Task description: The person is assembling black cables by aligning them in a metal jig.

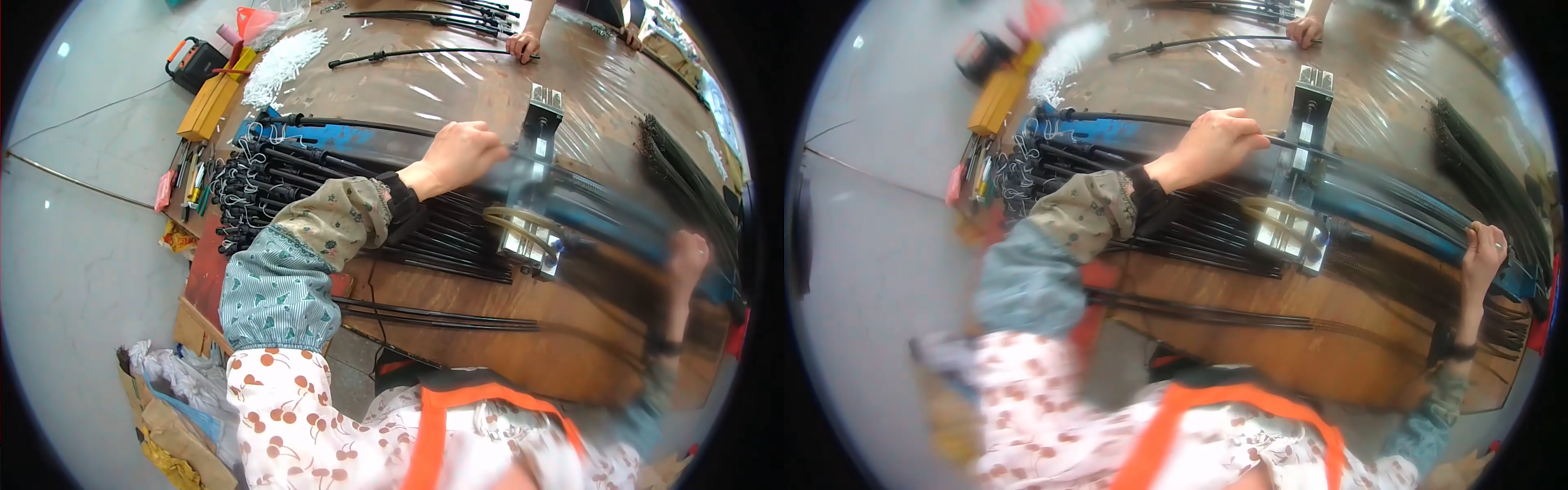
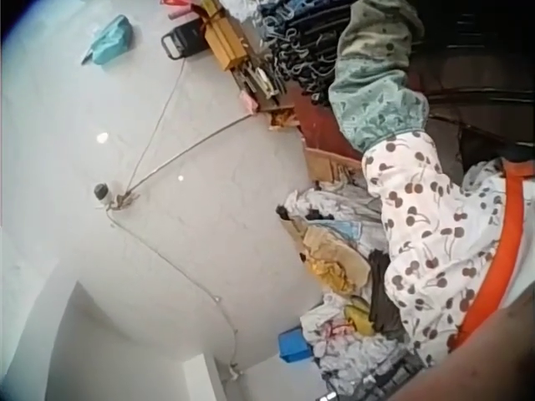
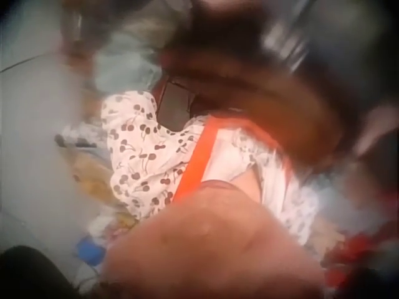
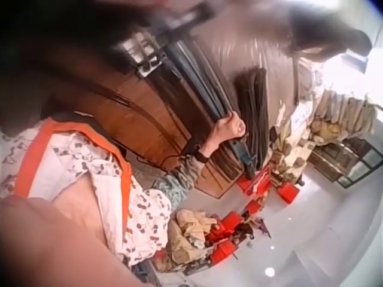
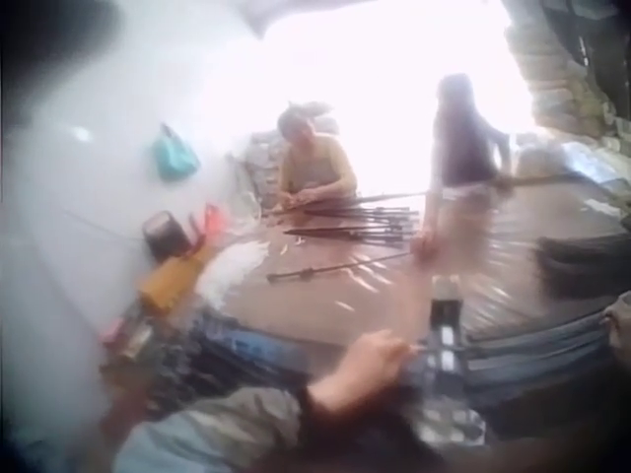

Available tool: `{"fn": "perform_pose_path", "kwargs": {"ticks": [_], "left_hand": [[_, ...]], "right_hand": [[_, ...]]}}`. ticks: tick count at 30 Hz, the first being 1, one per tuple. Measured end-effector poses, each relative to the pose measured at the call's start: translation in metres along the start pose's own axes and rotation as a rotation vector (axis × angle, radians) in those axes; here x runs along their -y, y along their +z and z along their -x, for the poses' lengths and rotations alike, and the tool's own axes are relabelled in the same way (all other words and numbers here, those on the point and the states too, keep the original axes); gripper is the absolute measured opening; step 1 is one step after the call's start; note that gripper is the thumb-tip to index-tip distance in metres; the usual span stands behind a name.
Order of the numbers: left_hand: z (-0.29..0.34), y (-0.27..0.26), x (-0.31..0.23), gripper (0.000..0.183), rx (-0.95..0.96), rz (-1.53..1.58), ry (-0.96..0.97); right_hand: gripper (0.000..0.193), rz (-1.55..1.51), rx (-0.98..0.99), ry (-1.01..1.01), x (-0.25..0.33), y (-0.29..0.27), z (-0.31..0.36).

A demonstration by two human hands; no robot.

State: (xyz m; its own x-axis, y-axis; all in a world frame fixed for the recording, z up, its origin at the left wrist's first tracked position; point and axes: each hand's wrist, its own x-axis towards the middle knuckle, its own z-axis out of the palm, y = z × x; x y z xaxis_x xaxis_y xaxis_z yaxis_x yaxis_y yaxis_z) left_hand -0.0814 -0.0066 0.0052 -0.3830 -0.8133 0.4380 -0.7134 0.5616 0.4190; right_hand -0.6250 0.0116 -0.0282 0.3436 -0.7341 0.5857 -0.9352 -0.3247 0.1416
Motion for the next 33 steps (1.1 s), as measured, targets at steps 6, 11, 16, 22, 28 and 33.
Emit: {"fn": "perform_pose_path", "kwargs": {"ticks": [6,11,16,22,28,33], "left_hand": [[0.003,0.003,0.005,0.020,-0.045,-0.026,0.034],[-0.008,0.012,-0.009,0.018,0.113,-0.200,0.131],[-0.010,0.012,-0.009,0.016,0.100,-0.282,0.036],[-0.009,0.010,-0.014,0.018,0.183,-0.284,-0.022],[-0.005,0.015,-0.014,0.018,0.136,-0.290,0.049],[-0.007,0.027,0.001,0.011,0.007,-0.389,0.207]], "right_hand": [[0.020,0.035,0.050,0.018,0.030,-0.026,-0.002],[0.033,-0.084,-0.024,-0.178,0.120,-0.064,-0.002],[0.030,-0.214,0.050,-0.053,0.155,-0.069,0.000],[0.034,-0.406,0.043,-0.032,0.175,-0.054,0.007],[0.025,-0.932,0.122,0.015,0.207,-0.023,-0.010],[0.021,-0.979,0.173,-0.001,0.192,-0.008,-0.018]]}}
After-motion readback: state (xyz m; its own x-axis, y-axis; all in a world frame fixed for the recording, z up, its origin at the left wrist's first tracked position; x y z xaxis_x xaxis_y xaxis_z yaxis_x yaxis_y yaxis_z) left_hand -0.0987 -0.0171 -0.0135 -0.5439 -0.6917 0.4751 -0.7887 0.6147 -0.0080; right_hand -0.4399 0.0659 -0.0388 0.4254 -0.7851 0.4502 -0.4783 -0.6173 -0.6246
